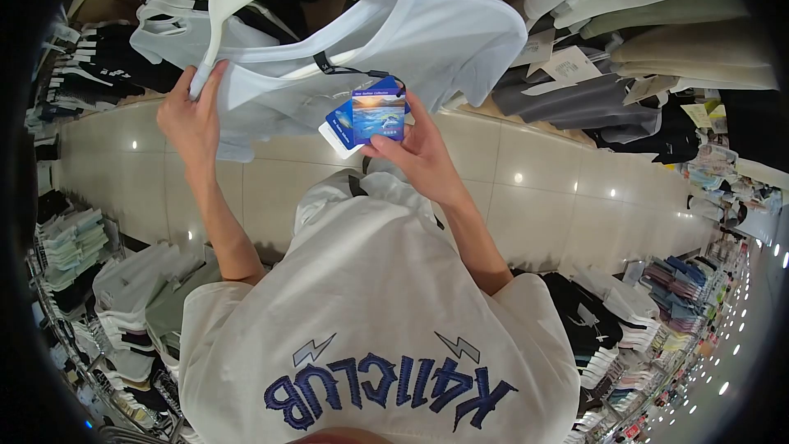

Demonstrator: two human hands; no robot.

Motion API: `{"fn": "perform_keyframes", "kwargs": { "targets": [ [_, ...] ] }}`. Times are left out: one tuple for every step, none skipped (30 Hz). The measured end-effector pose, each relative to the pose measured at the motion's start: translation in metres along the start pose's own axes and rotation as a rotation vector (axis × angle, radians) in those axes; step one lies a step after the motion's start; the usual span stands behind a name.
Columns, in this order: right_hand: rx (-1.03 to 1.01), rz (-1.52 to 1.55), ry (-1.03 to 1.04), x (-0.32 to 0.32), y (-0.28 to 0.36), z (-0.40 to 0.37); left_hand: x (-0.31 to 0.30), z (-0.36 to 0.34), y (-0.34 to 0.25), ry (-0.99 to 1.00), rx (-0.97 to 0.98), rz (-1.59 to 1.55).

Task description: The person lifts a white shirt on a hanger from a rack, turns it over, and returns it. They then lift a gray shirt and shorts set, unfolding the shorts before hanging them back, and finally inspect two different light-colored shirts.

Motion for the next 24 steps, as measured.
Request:
{"fn": "perform_keyframes", "kwargs": {
  "targets": [
    [0.013, -0.003, -0.001, -0.001, -0.002, 0.0, 0.0, 0.0, 0.0, -0.006, -0.002, 0.002],
    [0.01, -0.003, -0.003, -0.002, -0.002, 0.0, 0.001, 0.0, -0.001, -0.006, 0.001, 0.001],
    [0.026, -0.038, -0.002, -0.003, -0.003, 0.001, 0.003, 0.0, -0.001, 0.004, 0.0, -0.003],
    [0.042, -0.073, -0.001, -0.004, -0.005, 0.002, 0.005, 0.0, -0.001, 0.015, -0.001, -0.006],
    [0.04, -0.072, -0.003, -0.005, -0.006, 0.002, 0.006, 0.001, -0.001, 0.016, 0.003, -0.007],
    [0.009, -0.085, -0.004, -0.006, -0.005, 0.003, 0.007, 0.001, -0.001, 0.025, -0.004, -0.007],
    [-0.021, -0.098, -0.004, -0.006, -0.004, 0.002, 0.008, 0.001, -0.001, 0.034, -0.011, -0.006],
    [-0.022, -0.096, -0.007, -0.005, -0.004, 0.002, 0.008, 0.001, -0.001, 0.036, -0.008, -0.005],
    [-0.024, -0.086, -0.041, -0.008, -0.004, 0.002, 0.009, 0.002, -0.002, 0.039, -0.002, -0.003],
    [-0.027, -0.077, -0.075, -0.01, -0.005, 0.002, 0.009, 0.002, -0.002, 0.042, 0.004, -0.001],
    [-0.027, -0.076, -0.076, -0.011, -0.005, 0.003, 0.009, 0.002, -0.002, 0.043, 0.005, -0.001],
    [-0.034, -0.101, -0.085, -0.013, -0.005, 0.003, 0.01, 0.002, -0.003, 0.047, 0.01, 0.003],
    [-0.041, -0.126, -0.095, -0.014, -0.005, 0.004, 0.01, 0.002, -0.004, 0.052, 0.015, 0.006],
    [-0.042, -0.126, -0.095, -0.015, -0.006, 0.004, 0.011, 0.002, -0.004, 0.052, 0.015, 0.006],
    [-0.031, -0.147, -0.099, -0.016, -0.009, 0.004, 0.012, 0.002, -0.004, 0.061, 0.022, 0.016],
    [-0.02, -0.169, -0.103, -0.018, -0.011, 0.004, 0.014, 0.001, -0.004, 0.069, 0.029, 0.026],
    [-0.02, -0.169, -0.105, -0.021, -0.012, 0.005, 0.015, 0.001, -0.003, 0.071, 0.03, 0.025],
    [-0.003, -0.175, -0.075, -0.021, -0.016, 0.006, 0.017, 0.0, -0.003, 0.076, 0.036, 0.038],
    [0.014, -0.18, -0.045, -0.02, -0.019, 0.007, 0.018, 0.001, -0.003, 0.082, 0.041, 0.052],
    [0.014, -0.18, -0.047, -0.02, -0.021, 0.007, 0.018, 0.001, -0.003, 0.083, 0.042, 0.051],
    [-0.018, -0.204, -0.103, -0.023, -0.019, 0.008, 0.017, 0.002, -0.004, 0.078, 0.055, 0.052],
    [-0.05, -0.228, -0.159, -0.028, -0.019, 0.008, 0.017, 0.002, -0.004, 0.073, 0.068, 0.053],
    [-0.049, -0.228, -0.159, -0.029, -0.024, 0.008, 0.016, 0.003, -0.004, 0.073, 0.067, 0.053],
    [-0.092, -0.271, -0.226, -0.037, -0.027, 0.007, 0.014, 0.004, -0.001, 0.057, 0.05, 0.027]
  ]
}}
Point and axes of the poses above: each hand's wrist, its own z-axis towards the middle knuckle, its own x-axis out of the palm, y = z × x, the point moved 10 cm from there along z, towards the middle knuckle, and after that the axes turned 12 degrees about -z, right-handed, at the moved point
